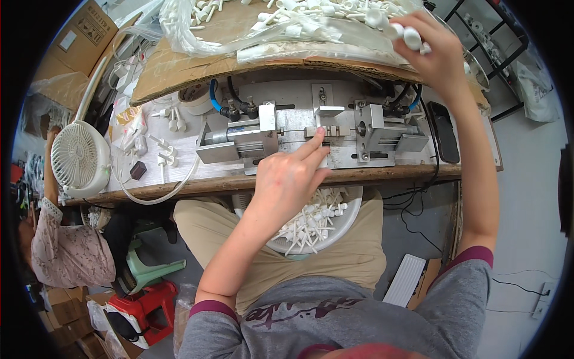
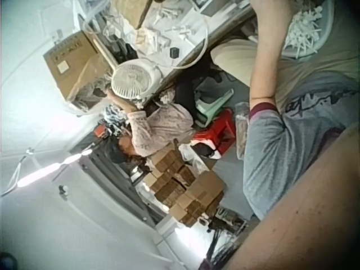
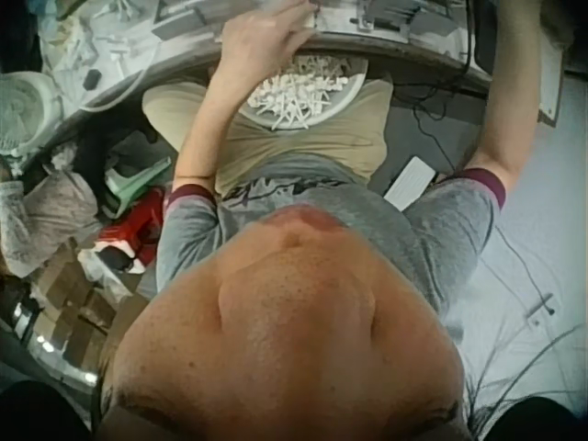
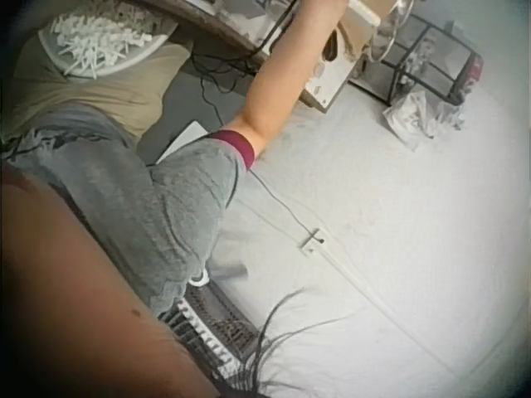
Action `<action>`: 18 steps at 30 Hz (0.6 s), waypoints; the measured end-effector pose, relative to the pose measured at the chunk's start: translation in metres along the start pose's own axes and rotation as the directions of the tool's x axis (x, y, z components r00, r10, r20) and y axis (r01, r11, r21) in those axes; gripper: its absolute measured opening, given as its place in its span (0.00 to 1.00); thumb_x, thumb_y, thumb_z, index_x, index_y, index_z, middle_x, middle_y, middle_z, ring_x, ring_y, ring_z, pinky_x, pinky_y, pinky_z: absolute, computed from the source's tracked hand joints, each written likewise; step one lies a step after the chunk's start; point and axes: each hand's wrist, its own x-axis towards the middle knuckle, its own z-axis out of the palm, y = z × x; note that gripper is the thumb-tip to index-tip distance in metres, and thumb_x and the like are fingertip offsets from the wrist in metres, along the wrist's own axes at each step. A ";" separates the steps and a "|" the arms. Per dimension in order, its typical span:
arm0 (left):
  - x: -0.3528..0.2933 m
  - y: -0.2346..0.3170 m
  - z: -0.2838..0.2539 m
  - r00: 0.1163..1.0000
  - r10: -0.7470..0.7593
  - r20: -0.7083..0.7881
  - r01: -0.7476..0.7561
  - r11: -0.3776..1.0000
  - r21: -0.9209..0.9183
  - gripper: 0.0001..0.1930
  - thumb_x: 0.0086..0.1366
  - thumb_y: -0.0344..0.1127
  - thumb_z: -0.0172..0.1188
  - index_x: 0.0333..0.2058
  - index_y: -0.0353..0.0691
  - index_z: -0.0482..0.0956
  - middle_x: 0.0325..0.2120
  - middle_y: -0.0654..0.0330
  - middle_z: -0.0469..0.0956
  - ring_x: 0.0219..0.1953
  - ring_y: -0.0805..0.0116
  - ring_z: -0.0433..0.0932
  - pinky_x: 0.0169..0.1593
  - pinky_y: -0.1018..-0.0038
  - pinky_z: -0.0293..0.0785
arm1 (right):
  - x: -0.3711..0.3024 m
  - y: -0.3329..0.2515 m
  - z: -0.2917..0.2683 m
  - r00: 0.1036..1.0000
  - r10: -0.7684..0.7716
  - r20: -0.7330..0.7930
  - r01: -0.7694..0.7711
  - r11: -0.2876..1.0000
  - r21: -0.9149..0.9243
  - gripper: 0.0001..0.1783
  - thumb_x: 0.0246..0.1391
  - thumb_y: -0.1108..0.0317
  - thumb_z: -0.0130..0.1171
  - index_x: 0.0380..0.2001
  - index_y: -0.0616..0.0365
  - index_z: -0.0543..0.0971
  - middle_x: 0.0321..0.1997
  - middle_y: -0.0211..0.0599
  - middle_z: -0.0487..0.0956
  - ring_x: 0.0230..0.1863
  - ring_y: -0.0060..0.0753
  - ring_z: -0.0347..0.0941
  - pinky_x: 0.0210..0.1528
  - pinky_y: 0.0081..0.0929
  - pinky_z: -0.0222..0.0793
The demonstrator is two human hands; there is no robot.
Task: Assembling small white plastic components using a pneumatic jig at a workshop bench.
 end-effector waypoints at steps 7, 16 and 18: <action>-0.001 0.027 -0.032 0.973 -0.226 -0.056 0.109 0.657 -0.746 0.27 0.50 0.19 0.70 0.52 0.32 0.78 0.43 0.51 0.80 0.36 0.71 0.81 0.38 0.78 0.82 | -0.057 -0.111 0.009 0.910 -0.414 0.001 0.414 0.910 -0.031 0.18 0.34 0.74 0.62 0.35 0.70 0.81 0.35 0.43 0.78 0.29 0.32 0.77 0.28 0.24 0.74; -0.011 0.017 -0.009 0.989 -0.057 -0.136 0.047 0.996 -0.078 0.14 0.52 0.25 0.70 0.40 0.35 0.83 0.42 0.56 0.81 0.31 0.67 0.82 0.36 0.77 0.80 | -0.083 -0.117 0.007 0.971 0.238 0.024 -0.236 0.937 0.256 0.27 0.37 0.88 0.60 0.46 0.63 0.81 0.47 0.41 0.80 0.40 0.40 0.78 0.39 0.29 0.77; -0.011 0.010 0.003 0.994 0.013 -0.110 -0.001 0.994 0.106 0.13 0.51 0.29 0.69 0.38 0.38 0.84 0.46 0.59 0.81 0.27 0.64 0.80 0.32 0.75 0.76 | -0.087 -0.120 0.012 0.977 0.212 -0.023 -0.199 0.945 0.260 0.25 0.40 0.88 0.60 0.46 0.62 0.81 0.47 0.42 0.80 0.42 0.40 0.78 0.41 0.29 0.76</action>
